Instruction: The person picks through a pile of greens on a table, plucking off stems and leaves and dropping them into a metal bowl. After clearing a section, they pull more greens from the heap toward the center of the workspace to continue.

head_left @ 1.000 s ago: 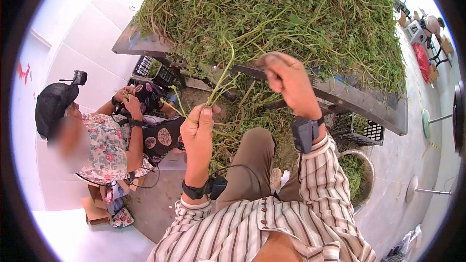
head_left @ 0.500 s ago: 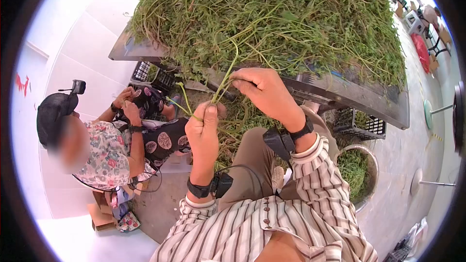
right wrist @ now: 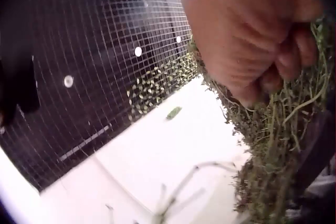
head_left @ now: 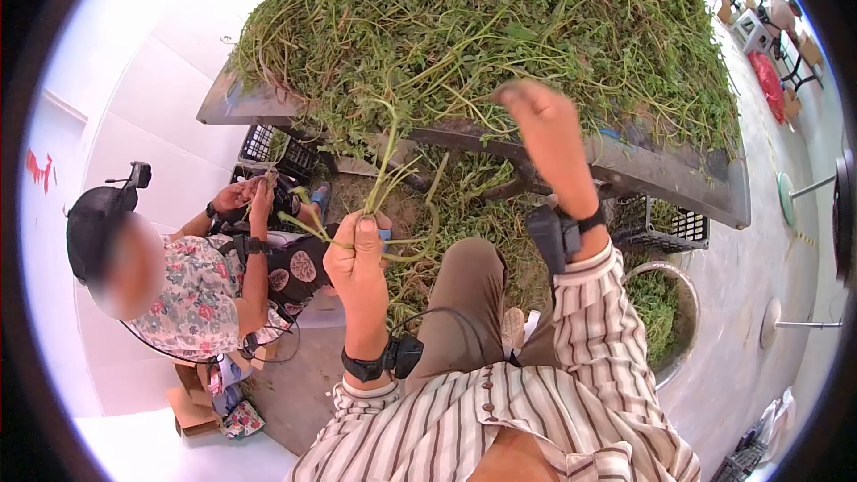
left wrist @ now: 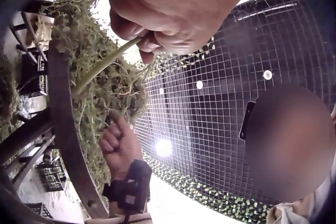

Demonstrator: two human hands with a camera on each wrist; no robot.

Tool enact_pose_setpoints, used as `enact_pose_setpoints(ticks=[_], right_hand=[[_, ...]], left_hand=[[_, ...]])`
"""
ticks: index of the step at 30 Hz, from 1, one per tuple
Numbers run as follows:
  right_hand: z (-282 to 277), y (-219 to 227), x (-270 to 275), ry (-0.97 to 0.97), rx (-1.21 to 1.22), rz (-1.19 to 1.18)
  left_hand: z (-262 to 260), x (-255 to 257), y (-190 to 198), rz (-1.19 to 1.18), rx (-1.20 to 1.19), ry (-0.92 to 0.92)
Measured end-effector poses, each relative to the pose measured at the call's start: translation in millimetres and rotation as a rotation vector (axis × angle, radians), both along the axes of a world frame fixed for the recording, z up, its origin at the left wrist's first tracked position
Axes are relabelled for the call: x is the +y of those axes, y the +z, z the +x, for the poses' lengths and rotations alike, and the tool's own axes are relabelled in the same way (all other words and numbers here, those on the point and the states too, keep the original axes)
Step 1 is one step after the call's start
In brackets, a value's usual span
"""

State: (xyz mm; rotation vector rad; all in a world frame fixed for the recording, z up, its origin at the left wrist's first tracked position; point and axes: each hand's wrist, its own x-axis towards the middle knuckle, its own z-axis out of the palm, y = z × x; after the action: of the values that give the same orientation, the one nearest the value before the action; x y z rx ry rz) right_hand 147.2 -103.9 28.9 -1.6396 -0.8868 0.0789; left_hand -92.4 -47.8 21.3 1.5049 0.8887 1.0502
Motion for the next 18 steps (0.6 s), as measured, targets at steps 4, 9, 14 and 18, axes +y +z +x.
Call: enact_pose_setpoints(ticks=[4, 9, 14, 18], right_hand=[[-28.8, -5.6, 8.9, 0.254, -0.075, -0.065], [-36.1, 1.7, 9.3, 0.321, 0.081, 0.056], [-41.8, 4.4, 5.0, 0.362, 0.074, 0.026], [-33.9, -11.7, 11.4, 0.233, -0.064, 0.173]], left_hand=[[1.8, -2.2, -1.4, -0.054, -0.008, -0.046], [5.2, -8.7, 0.0, -0.108, 0.005, -0.056], [9.1, -13.3, -3.3, -0.065, 0.036, -0.076], [10.5, -17.2, -3.6, -0.048, 0.037, -0.088]])
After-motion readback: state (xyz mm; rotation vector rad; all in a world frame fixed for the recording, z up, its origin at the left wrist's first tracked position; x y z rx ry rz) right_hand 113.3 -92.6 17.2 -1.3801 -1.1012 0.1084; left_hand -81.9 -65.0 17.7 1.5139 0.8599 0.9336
